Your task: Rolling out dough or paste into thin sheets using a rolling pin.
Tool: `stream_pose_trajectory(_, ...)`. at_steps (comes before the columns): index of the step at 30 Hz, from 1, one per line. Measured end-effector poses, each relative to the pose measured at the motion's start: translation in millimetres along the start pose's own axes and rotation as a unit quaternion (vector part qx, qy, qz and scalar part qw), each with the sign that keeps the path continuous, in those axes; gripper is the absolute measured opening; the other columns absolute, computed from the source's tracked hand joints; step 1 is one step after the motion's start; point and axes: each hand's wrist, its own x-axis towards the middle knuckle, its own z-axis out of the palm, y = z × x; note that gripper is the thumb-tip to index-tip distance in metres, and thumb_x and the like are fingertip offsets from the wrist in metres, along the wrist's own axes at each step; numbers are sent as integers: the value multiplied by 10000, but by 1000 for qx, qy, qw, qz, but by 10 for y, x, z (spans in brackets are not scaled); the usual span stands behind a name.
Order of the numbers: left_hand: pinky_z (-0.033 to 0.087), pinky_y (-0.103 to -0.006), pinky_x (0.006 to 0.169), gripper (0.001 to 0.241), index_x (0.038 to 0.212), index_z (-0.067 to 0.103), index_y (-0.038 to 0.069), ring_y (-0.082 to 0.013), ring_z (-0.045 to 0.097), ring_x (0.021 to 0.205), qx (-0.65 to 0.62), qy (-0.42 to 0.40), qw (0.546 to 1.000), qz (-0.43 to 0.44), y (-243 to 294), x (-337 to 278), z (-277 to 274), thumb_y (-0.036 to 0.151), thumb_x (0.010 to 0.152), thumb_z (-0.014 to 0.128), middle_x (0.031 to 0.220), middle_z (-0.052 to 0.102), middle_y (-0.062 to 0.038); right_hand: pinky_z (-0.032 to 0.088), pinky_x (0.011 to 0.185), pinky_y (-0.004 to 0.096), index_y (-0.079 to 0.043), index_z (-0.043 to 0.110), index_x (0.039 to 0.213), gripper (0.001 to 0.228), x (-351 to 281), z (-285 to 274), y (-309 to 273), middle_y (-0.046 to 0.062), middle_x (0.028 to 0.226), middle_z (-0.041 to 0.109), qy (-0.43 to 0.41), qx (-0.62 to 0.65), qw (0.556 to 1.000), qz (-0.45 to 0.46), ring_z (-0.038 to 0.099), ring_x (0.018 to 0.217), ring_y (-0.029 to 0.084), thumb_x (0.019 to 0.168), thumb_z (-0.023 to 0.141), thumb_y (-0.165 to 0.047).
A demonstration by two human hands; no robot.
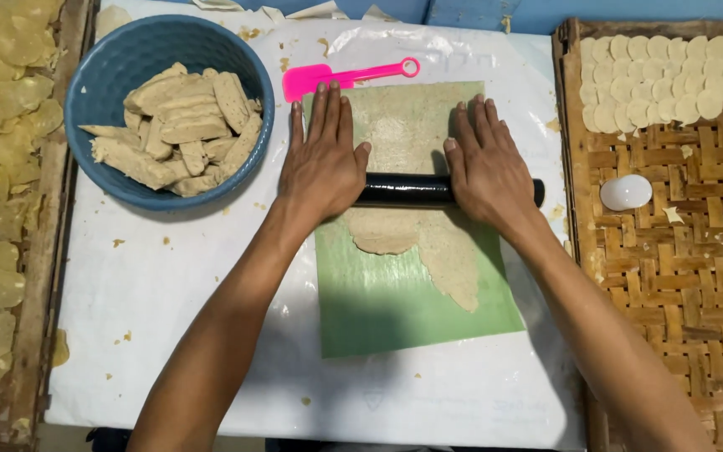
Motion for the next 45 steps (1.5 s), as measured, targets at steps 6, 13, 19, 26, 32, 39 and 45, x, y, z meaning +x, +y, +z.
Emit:
stream_pose_trajectory(6,135,-588,1232,543,1432,525,-113,-400,437,1458,45,151,987,41,246,-695,54,269,1059,426,1481,526,-323,205,1253,447,5,404,1584,593,-582,206,-62,235,1608,424,83,-72,992,-65,313,1532,348,1127,298,-358)
stream_pose_trajectory(13,131,-604,1219,577,1452,504,-88,-391,367,1479,24,125,992,15,187,-458,18,324,1065,386,1508,469,-309,260,1230,459,-20,441,1576,574,-288,217,34,219,1593,449,84,-70,991,-78,341,1510,362,1145,291,-367)
stream_pose_trajectory(19,49,-614,1229,614,1492,443,-113,-406,297,1521,8,84,996,10,212,-539,-14,312,1053,380,1560,408,-329,234,1236,465,-7,414,1582,595,-464,172,-94,244,1613,401,83,-56,993,-61,304,1523,371,1148,260,-382)
stream_pose_trajectory(26,0,-597,1233,666,1539,335,-95,-393,212,1552,-15,-21,1000,12,315,-982,-72,401,1096,303,1609,312,-321,271,1220,438,-71,455,1552,546,-873,-34,-133,193,1639,367,16,17,996,-82,304,1523,364,1103,358,-368)
stream_pose_trajectory(32,178,-627,1215,655,1538,336,-135,-497,189,1520,-44,100,994,25,172,-302,-186,334,1102,476,1605,234,-381,228,1230,499,9,459,1546,650,-246,-211,93,301,1644,255,17,1,1000,-3,190,1540,431,1123,350,-472)
stream_pose_trajectory(39,26,-584,1248,685,1562,262,-140,-450,51,1560,-57,58,996,-24,266,-428,-120,352,1106,399,1653,120,-348,145,1246,491,-29,356,1604,709,-406,-191,2,304,1648,239,-20,27,998,52,153,1552,413,1097,316,-522)
stream_pose_trajectory(45,24,-594,1240,637,1531,333,-144,-434,155,1559,-9,51,999,-8,392,-800,-13,255,1041,419,1625,256,-356,158,1255,474,-50,397,1591,611,-769,26,37,236,1663,306,-8,-44,999,7,216,1562,364,1099,313,-403)
